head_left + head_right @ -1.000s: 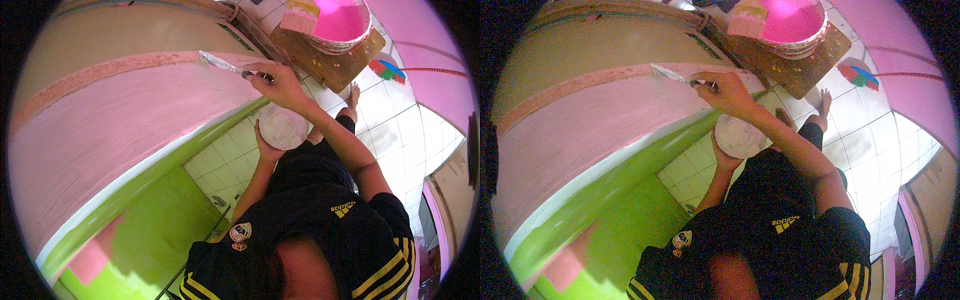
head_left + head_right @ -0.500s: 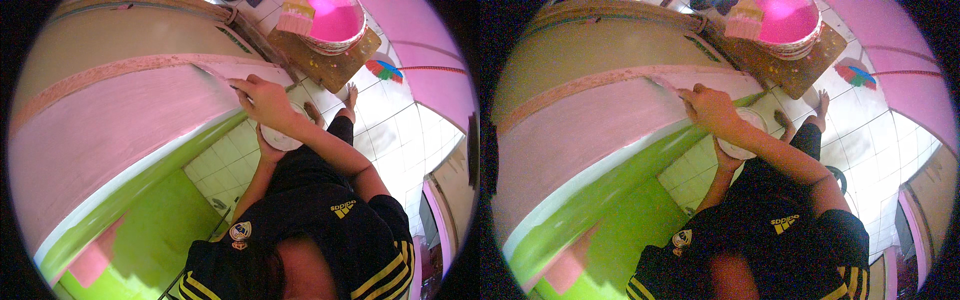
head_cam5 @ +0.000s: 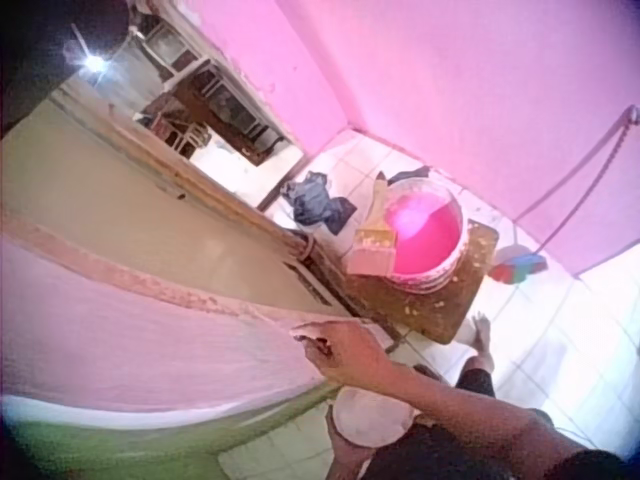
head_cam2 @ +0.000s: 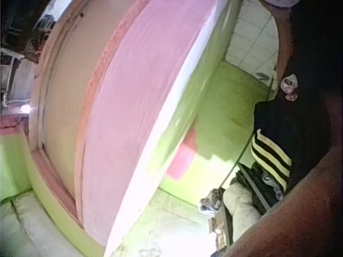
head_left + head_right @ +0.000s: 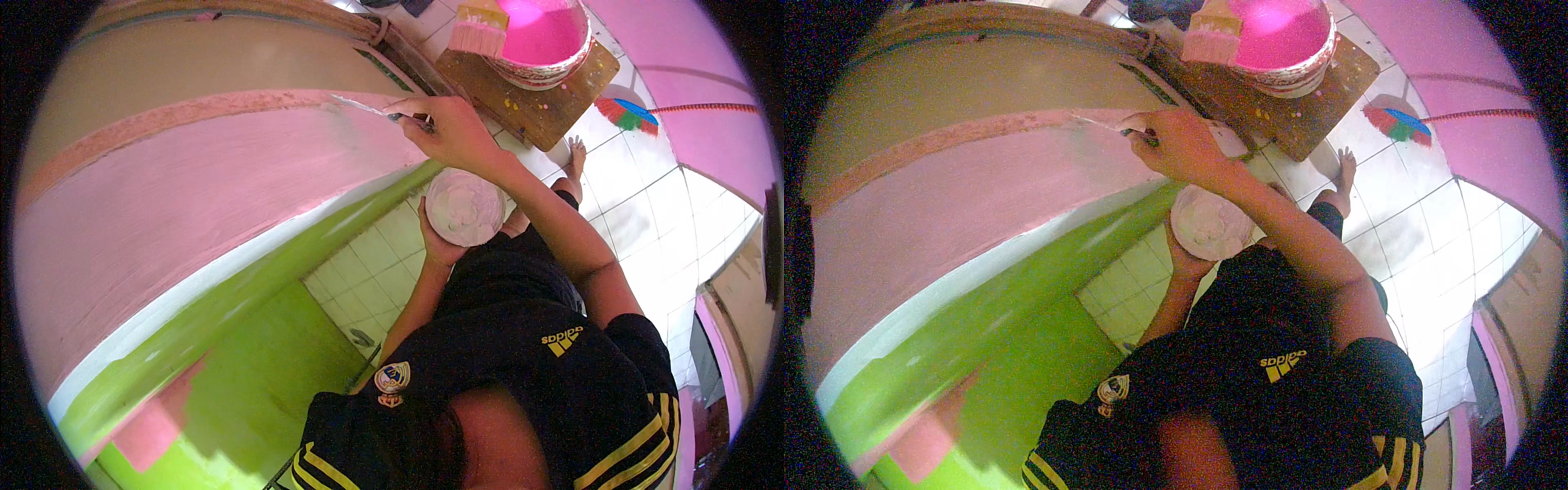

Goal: The person applies white plaster to various parts of a wall and doorway trim using a putty knife and a bowl of plaster.

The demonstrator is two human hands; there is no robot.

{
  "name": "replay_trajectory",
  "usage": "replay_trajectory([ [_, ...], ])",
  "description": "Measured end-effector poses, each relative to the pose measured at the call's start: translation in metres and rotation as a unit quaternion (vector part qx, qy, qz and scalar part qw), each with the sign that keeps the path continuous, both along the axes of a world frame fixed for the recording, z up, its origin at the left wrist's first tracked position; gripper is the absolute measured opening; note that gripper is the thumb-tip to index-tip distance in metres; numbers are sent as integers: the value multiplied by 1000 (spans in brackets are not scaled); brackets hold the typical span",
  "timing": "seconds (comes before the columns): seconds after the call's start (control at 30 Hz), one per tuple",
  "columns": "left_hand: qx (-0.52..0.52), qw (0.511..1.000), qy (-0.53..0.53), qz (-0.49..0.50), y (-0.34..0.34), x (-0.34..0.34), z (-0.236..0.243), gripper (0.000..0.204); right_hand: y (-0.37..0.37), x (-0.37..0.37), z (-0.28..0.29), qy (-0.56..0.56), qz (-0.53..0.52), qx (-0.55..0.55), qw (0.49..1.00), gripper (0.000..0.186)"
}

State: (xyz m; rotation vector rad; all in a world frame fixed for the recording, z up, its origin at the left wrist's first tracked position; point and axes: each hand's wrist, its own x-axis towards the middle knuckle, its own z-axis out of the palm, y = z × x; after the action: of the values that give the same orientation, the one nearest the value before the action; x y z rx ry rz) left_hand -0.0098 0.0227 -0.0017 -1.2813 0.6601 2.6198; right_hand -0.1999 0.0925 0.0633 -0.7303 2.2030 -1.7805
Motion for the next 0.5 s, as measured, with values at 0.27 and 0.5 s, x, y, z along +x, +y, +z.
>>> replay_trajectory([
  [0.27, -145, 938, 291, -116, -3, 12, -8, 71, -5, -11, -2, 21, 34, 20, 999, 27],
  [0.5, 42, 982, 179, 44, 8, 3, 10, 114, -7, -53, 19, 161, 107, 80, 978, 24],
])
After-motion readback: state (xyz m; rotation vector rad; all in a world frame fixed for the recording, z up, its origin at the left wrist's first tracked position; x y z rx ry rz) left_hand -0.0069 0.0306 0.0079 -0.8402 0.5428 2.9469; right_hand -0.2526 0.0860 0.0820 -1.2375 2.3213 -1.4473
